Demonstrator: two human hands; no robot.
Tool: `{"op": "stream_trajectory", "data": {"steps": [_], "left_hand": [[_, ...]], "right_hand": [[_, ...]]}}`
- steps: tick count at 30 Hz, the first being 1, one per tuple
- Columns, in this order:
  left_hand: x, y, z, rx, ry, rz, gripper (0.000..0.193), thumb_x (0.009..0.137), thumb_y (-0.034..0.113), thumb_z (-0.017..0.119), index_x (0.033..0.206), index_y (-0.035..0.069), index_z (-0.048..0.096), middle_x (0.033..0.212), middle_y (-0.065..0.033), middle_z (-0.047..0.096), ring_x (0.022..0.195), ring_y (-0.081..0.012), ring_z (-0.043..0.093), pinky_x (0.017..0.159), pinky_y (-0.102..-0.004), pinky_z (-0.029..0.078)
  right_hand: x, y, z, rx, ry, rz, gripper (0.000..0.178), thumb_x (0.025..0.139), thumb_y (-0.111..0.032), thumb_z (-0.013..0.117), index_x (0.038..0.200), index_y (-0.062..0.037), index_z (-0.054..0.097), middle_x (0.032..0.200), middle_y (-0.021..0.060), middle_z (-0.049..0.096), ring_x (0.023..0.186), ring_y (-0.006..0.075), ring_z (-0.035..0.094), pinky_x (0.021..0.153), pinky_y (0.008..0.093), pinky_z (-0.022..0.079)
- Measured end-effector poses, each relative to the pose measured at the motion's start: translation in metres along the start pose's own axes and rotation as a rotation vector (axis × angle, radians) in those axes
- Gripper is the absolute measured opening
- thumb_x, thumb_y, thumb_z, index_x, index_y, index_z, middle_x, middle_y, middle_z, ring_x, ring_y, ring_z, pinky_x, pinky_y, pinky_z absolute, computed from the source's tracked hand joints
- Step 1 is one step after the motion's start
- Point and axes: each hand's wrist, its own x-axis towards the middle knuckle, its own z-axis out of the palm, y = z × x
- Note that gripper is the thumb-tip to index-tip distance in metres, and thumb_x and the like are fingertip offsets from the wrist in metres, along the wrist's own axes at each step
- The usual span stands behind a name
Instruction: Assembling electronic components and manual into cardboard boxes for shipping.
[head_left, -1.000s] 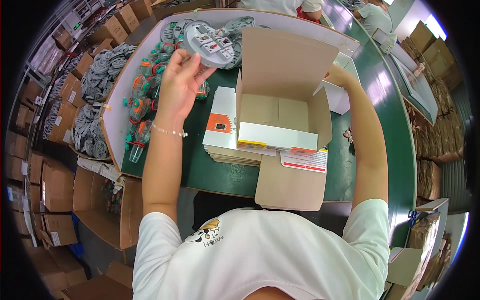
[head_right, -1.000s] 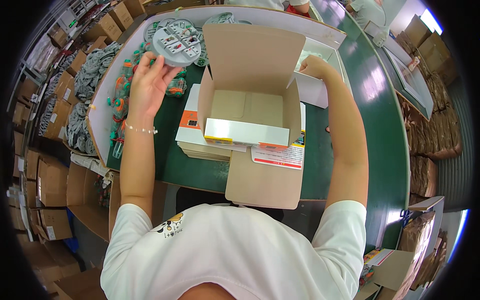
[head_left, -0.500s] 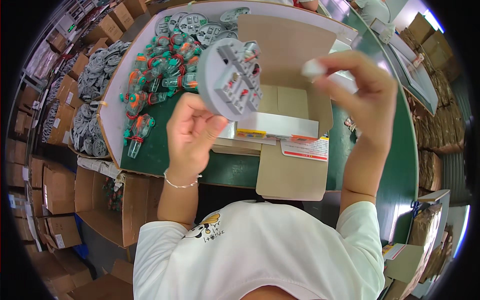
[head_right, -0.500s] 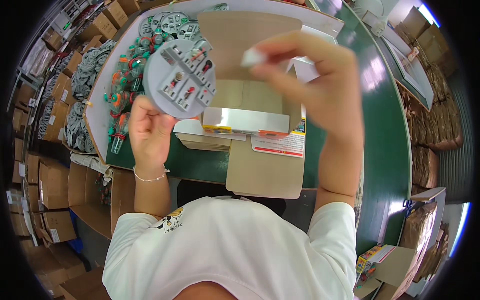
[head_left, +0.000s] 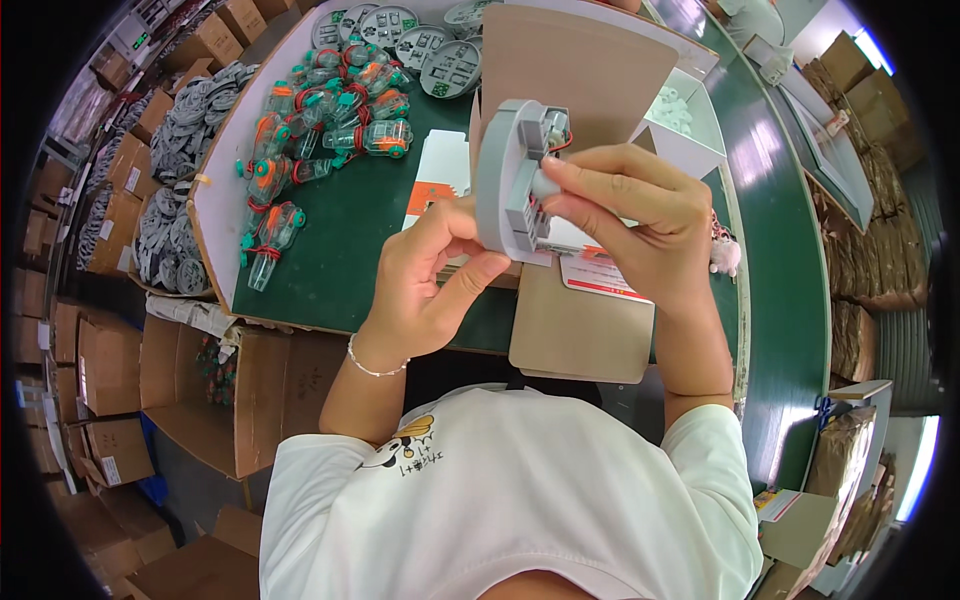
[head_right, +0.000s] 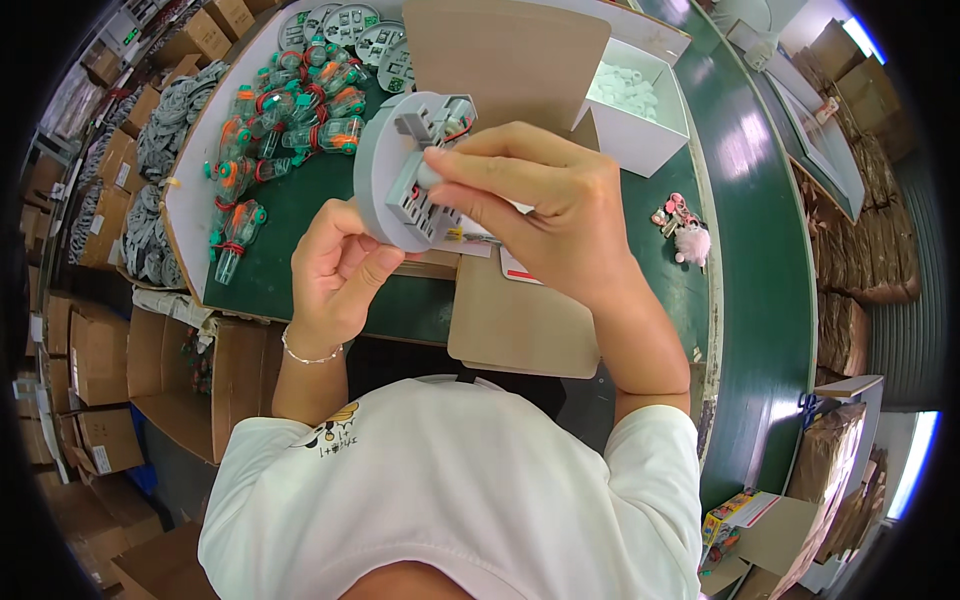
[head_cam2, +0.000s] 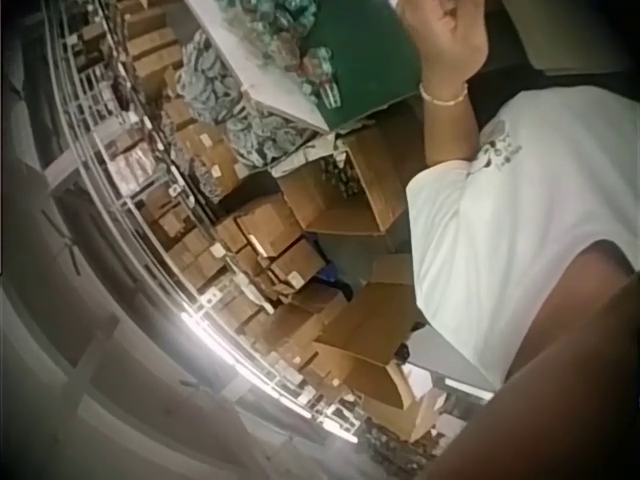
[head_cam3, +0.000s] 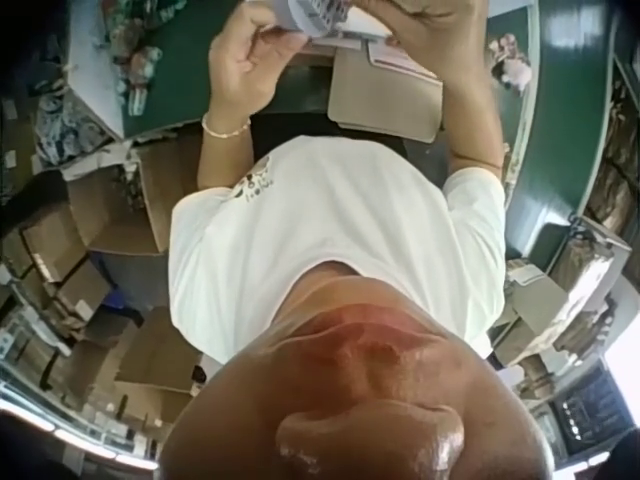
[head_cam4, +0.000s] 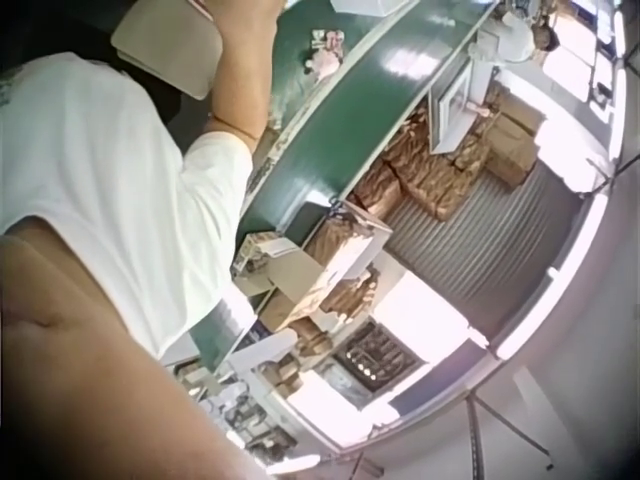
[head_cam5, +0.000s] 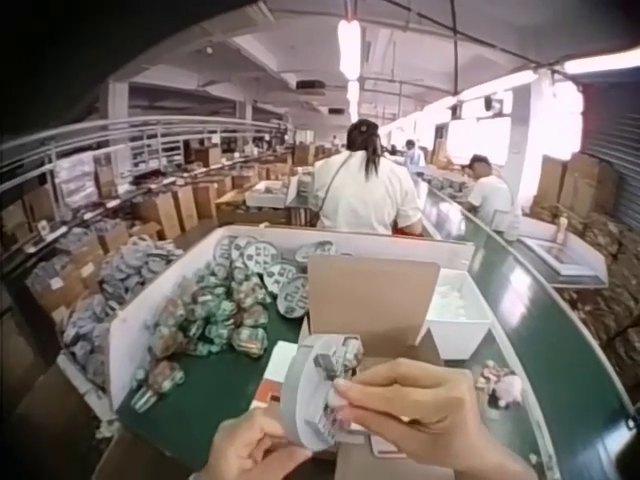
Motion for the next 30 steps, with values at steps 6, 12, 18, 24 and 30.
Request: {"op": "stream_trajectory", "data": {"steps": [6,12,18,24,30], "left_hand": [[0.01,0.001,0.014,0.491,-0.031,0.358,0.009,0.089,0.001,0.067,0.096,0.0,0.062,0.107,-0.0156,0.068,0.088,-0.0239,0.068,0.078,-0.0318,0.056],[0.033,-0.025,-0.044,0.845,0.187,0.383,0.007,0.087,0.006,0.065,0.094,0.005,0.065,0.105,-0.0134,0.069,0.083,-0.0284,0.066,0.073,-0.0347,0.053],[0.061,-0.074,-0.166,1.841,0.315,0.023,0.024,0.086,0.01,0.067,0.109,0.009,0.064,0.11,-0.0095,0.067,0.109,-0.0291,0.058,0.089,-0.0459,0.046],[0.062,-0.079,-0.199,2.003,-0.059,-0.151,0.031,0.083,0.015,0.073,0.111,0.009,0.062,0.105,-0.0087,0.065,0.104,-0.0314,0.057,0.088,-0.0473,0.045],[0.048,-0.064,-0.199,1.593,0.066,-0.096,0.032,0.084,0.013,0.074,0.113,0.006,0.061,0.107,-0.0072,0.065,0.101,-0.0259,0.06,0.088,-0.0403,0.047]], "right_hand": [[-0.009,-0.012,0.026,0.227,0.278,0.326,0.103,0.062,-0.026,0.09,0.147,-0.0039,0.037,0.132,0.0166,0.053,0.115,0.0244,0.057,0.091,0.0343,0.049],[-0.017,0.019,0.027,0.16,0.227,0.515,0.104,0.061,-0.029,0.083,0.147,-0.0006,0.032,0.131,0.0212,0.048,0.123,0.0326,0.05,0.103,0.0405,0.043],[-0.009,0.044,0.034,-0.12,-0.041,0.57,0.099,0.063,-0.033,0.082,0.145,-0.0006,0.037,0.132,0.0219,0.05,0.125,0.0348,0.05,0.104,0.0407,0.043],[-0.005,0.066,0.054,-0.208,-0.234,0.641,0.098,0.062,-0.04,0.082,0.143,-0.0008,0.042,0.133,0.0244,0.05,0.129,0.0384,0.045,0.107,0.0426,0.041],[-0.009,0.075,0.058,-0.233,-0.319,0.661,0.1,0.063,-0.043,0.085,0.144,-0.0027,0.044,0.138,0.0226,0.049,0.129,0.037,0.046,0.107,0.0423,0.041]]}}
